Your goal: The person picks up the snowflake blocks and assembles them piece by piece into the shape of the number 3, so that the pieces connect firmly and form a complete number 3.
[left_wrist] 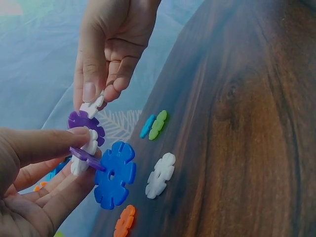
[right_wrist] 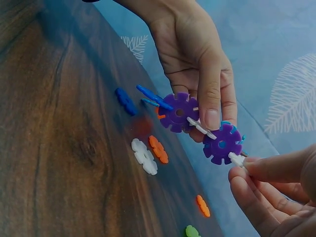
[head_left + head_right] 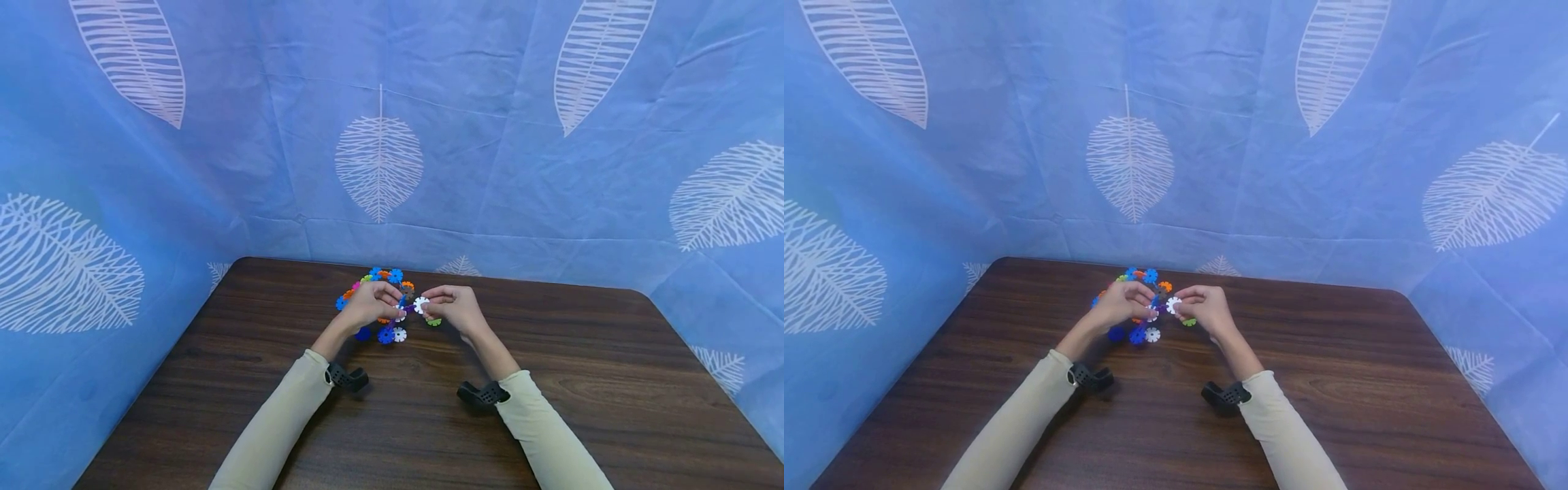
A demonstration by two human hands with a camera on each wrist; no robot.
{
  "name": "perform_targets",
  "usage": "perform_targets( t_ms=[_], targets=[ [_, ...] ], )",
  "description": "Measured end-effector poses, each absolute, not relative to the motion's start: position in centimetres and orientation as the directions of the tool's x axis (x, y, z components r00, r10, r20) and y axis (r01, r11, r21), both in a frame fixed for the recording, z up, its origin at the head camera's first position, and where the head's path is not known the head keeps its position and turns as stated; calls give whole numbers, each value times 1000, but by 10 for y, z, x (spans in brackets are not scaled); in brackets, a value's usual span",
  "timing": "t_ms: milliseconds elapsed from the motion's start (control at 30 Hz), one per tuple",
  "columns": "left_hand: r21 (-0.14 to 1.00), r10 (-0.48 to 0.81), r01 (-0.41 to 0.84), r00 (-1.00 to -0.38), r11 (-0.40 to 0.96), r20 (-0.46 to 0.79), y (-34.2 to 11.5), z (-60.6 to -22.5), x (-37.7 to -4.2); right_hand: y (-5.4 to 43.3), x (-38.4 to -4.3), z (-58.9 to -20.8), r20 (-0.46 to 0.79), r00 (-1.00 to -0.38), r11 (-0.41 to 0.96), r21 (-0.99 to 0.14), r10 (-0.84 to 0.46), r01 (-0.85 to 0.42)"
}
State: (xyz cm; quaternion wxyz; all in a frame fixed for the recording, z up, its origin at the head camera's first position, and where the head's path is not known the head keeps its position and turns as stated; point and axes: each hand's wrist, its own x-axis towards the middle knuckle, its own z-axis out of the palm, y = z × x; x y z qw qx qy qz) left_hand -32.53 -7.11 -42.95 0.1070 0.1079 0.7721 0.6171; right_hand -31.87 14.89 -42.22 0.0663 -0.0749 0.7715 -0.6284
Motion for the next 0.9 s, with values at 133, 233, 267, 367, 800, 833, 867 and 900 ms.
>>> perform_targets(
  t_ms=[133, 233, 267, 367, 800, 833, 867, 900],
  targets=[
    [969, 289, 31, -957, 244, -42, -69, -432, -326, 149, -318, -422, -19, -981, 200, -980, -191, -20],
    [964, 280, 27, -959, 263, -50, -69, -433, -327, 148, -319, -423, -21, -982, 199, -980, -188, -17],
    [963, 279, 29, -959, 269, -49, -68, -434, -327, 148, -319, -423, -22, -982, 197, -980, -186, -16],
    [959, 275, 33, -960, 280, -47, -67, -434, -327, 148, -319, -424, -18, -983, 198, -980, -182, -18],
    [963, 272, 41, -962, 267, -35, -69, -434, -328, 143, -316, -425, -28, -987, 175, -985, -157, 0],
    [964, 272, 41, -962, 264, -34, -69, -434, -327, 143, -316, -425, -29, -987, 172, -985, -156, 1],
    [965, 273, 40, -961, 259, -33, -69, -433, -327, 143, -316, -425, -30, -987, 173, -985, -155, 3],
    [966, 274, 37, -961, 254, -35, -69, -434, -328, 143, -316, -425, -30, -988, 172, -985, -154, 3]
  ],
)
